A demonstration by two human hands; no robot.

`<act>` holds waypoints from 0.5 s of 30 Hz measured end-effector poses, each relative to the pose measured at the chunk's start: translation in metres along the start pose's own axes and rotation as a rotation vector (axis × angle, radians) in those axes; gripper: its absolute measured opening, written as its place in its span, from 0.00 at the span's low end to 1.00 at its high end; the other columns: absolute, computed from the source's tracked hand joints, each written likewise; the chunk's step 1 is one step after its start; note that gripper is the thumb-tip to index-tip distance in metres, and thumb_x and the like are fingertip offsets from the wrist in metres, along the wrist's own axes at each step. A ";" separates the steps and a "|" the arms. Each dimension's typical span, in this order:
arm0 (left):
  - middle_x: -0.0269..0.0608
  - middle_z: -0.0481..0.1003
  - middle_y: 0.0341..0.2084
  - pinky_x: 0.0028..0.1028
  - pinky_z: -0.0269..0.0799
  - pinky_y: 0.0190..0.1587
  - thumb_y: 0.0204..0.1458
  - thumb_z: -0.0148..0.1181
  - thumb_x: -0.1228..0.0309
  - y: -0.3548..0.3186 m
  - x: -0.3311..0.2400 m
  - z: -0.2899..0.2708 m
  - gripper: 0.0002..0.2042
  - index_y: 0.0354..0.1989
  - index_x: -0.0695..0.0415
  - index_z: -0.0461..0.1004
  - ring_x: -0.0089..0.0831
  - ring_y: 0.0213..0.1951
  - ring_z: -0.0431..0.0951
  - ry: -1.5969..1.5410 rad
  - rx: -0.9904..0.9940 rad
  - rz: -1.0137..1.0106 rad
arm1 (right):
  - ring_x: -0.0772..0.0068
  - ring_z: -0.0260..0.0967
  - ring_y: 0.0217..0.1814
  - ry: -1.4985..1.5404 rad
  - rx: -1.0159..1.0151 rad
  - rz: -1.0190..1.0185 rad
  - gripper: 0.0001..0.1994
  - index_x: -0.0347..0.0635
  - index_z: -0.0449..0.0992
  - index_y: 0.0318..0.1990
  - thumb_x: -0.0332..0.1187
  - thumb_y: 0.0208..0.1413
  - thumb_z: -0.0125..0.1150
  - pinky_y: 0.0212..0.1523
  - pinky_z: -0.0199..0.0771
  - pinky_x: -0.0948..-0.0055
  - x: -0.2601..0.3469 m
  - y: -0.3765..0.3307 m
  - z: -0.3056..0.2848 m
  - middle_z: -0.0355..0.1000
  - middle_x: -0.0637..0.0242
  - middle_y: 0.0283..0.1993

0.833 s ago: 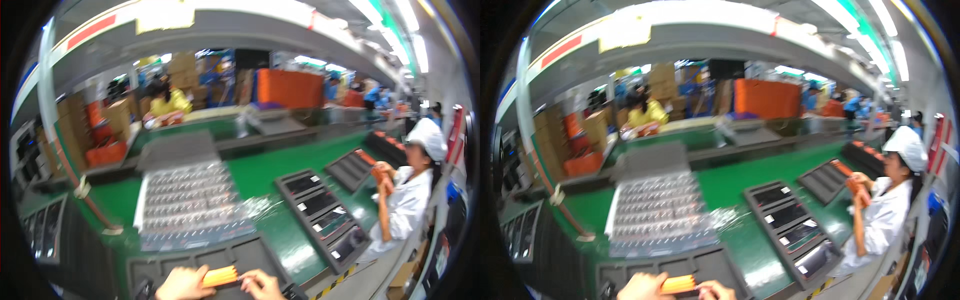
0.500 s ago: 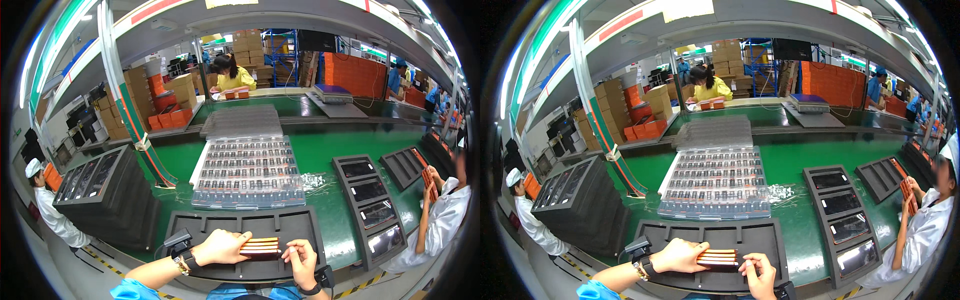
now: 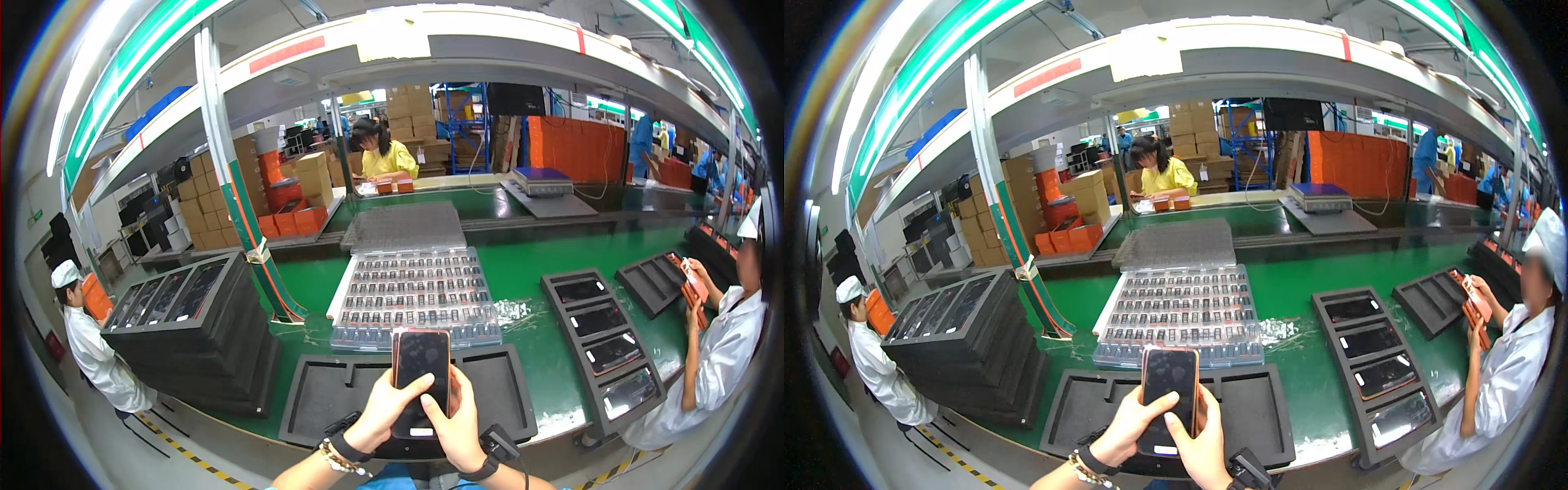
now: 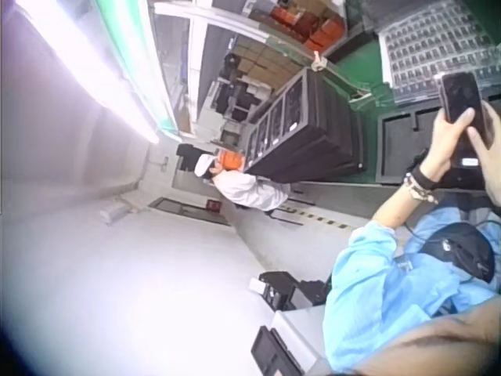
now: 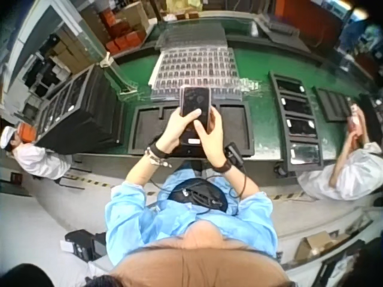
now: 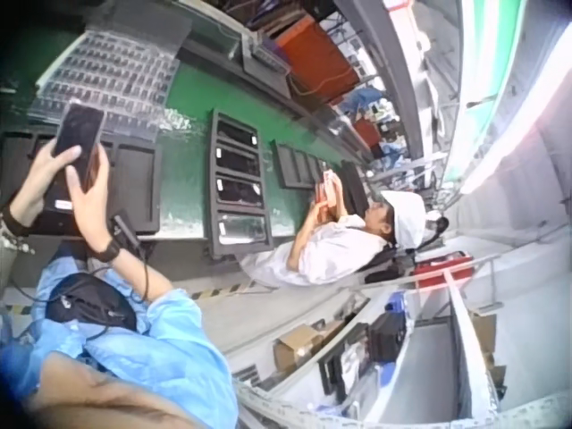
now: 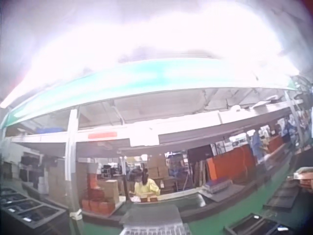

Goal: The recorder is picking up mobile phone screens/frames and inserting small internal components from a tray into the frame, then placing the assembled frame into a black plastic holder.

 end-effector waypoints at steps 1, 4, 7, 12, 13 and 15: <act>0.41 0.78 0.45 0.26 0.76 0.47 0.56 0.69 0.64 0.003 0.009 -0.005 0.22 0.54 0.65 0.71 0.24 0.45 0.78 -0.014 -0.002 0.000 | 0.67 0.63 0.67 0.009 -0.035 0.000 0.30 0.33 0.58 0.67 0.29 0.61 0.65 0.67 0.62 0.68 -0.006 0.001 0.001 0.63 0.58 0.67; 0.38 0.77 0.45 0.26 0.72 0.52 0.67 0.54 0.62 0.003 0.037 -0.033 0.17 0.55 0.63 0.70 0.21 0.46 0.75 -0.163 0.029 -0.076 | 0.74 0.69 0.59 0.142 -0.021 0.213 0.17 0.32 0.68 0.60 0.30 0.68 0.56 0.61 0.68 0.72 -0.017 -0.001 -0.014 0.72 0.62 0.57; 0.37 0.77 0.47 0.27 0.72 0.53 0.68 0.50 0.67 -0.003 0.056 -0.049 0.14 0.56 0.63 0.68 0.21 0.47 0.76 0.025 0.043 -0.031 | 0.75 0.70 0.56 0.212 -0.095 0.298 0.15 0.32 0.68 0.58 0.28 0.68 0.54 0.60 0.70 0.72 -0.031 -0.008 -0.017 0.73 0.63 0.54; 0.36 0.75 0.44 0.24 0.71 0.50 0.66 0.55 0.70 -0.020 0.056 -0.066 0.14 0.55 0.65 0.67 0.19 0.45 0.73 0.025 -0.009 0.065 | 0.75 0.71 0.53 0.215 -0.109 0.225 0.17 0.34 0.67 0.60 0.25 0.66 0.55 0.56 0.72 0.72 -0.034 -0.017 -0.020 0.74 0.63 0.52; 0.36 0.75 0.44 0.24 0.71 0.50 0.66 0.55 0.70 -0.019 0.056 -0.072 0.14 0.55 0.65 0.67 0.19 0.45 0.73 0.023 -0.010 0.061 | 0.75 0.73 0.49 0.254 -0.134 0.201 0.16 0.36 0.69 0.59 0.23 0.64 0.55 0.51 0.75 0.74 -0.029 -0.019 -0.020 0.76 0.64 0.48; 0.34 0.75 0.42 0.23 0.72 0.48 0.65 0.56 0.71 -0.021 0.049 -0.092 0.14 0.54 0.65 0.68 0.18 0.43 0.73 0.106 -0.104 0.143 | 0.71 0.69 0.58 0.186 -0.165 0.233 0.24 0.37 0.59 0.67 0.26 0.66 0.55 0.58 0.72 0.70 -0.017 -0.018 -0.025 0.70 0.61 0.58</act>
Point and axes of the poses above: each hand's wrist, its own y-axis towards the middle knuckle, its own z-axis out of the palm, x = y × z, the point moved 2 cm from there along y, towards the middle knuckle
